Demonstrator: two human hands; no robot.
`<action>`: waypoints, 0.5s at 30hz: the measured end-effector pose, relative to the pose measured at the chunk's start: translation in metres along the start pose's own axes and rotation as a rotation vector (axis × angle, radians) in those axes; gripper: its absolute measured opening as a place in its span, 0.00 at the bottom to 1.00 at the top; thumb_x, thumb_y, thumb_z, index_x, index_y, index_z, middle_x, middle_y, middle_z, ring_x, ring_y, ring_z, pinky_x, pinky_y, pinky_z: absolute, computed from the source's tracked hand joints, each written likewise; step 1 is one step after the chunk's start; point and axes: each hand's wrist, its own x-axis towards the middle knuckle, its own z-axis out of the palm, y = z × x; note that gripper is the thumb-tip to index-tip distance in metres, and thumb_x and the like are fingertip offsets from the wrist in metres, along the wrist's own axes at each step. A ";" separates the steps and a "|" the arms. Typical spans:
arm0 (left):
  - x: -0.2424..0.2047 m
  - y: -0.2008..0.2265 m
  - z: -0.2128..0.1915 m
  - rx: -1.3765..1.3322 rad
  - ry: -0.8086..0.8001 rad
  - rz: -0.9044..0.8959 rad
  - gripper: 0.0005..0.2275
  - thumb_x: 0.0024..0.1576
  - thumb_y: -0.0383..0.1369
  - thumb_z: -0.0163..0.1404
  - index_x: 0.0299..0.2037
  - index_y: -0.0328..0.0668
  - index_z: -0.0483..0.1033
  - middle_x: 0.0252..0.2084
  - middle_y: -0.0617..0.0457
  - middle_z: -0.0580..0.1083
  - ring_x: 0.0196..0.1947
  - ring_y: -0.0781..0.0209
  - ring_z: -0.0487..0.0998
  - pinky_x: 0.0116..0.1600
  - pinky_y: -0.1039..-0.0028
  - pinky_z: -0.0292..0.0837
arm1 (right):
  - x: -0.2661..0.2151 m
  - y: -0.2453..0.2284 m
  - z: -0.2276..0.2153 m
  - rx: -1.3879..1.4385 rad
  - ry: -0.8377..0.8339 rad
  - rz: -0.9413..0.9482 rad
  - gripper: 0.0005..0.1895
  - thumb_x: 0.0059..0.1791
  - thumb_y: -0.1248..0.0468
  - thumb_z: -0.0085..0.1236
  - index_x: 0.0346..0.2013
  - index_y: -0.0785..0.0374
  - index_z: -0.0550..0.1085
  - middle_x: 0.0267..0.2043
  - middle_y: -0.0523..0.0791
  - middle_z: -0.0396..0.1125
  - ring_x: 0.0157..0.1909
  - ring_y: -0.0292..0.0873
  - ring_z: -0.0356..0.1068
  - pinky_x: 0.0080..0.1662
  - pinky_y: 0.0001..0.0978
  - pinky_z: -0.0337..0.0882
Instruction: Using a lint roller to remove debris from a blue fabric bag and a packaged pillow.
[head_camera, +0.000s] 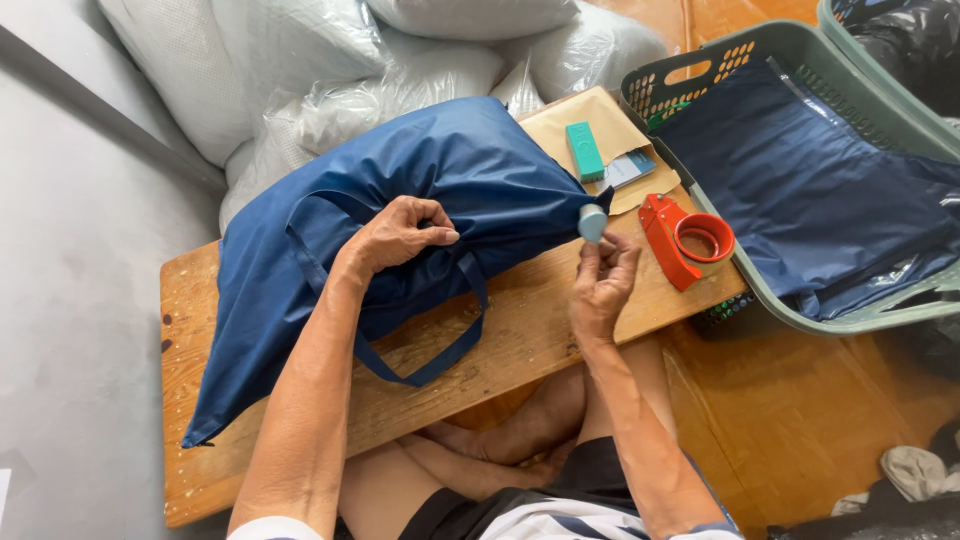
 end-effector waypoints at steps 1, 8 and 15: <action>-0.002 0.001 0.000 0.002 -0.003 -0.002 0.05 0.51 0.32 0.63 0.34 0.40 0.84 0.22 0.50 0.74 0.26 0.65 0.74 0.31 0.76 0.71 | -0.008 0.000 0.004 0.000 0.003 0.003 0.12 0.56 0.70 0.53 0.53 0.58 0.67 0.30 0.39 0.64 0.25 0.26 0.61 0.28 0.14 0.63; 0.001 -0.002 -0.001 -0.013 0.001 -0.012 0.06 0.51 0.33 0.63 0.34 0.41 0.84 0.22 0.52 0.73 0.25 0.65 0.74 0.31 0.76 0.71 | -0.016 0.005 0.017 -0.075 -0.010 -0.084 0.10 0.57 0.69 0.50 0.53 0.58 0.67 0.31 0.40 0.64 0.28 0.28 0.62 0.33 0.17 0.65; 0.000 -0.003 -0.004 -0.013 -0.011 -0.018 0.06 0.51 0.34 0.63 0.34 0.41 0.84 0.21 0.52 0.73 0.24 0.65 0.74 0.30 0.77 0.71 | -0.044 -0.018 0.038 -0.035 -0.196 0.006 0.08 0.56 0.68 0.54 0.50 0.58 0.71 0.30 0.38 0.63 0.31 0.28 0.62 0.39 0.20 0.69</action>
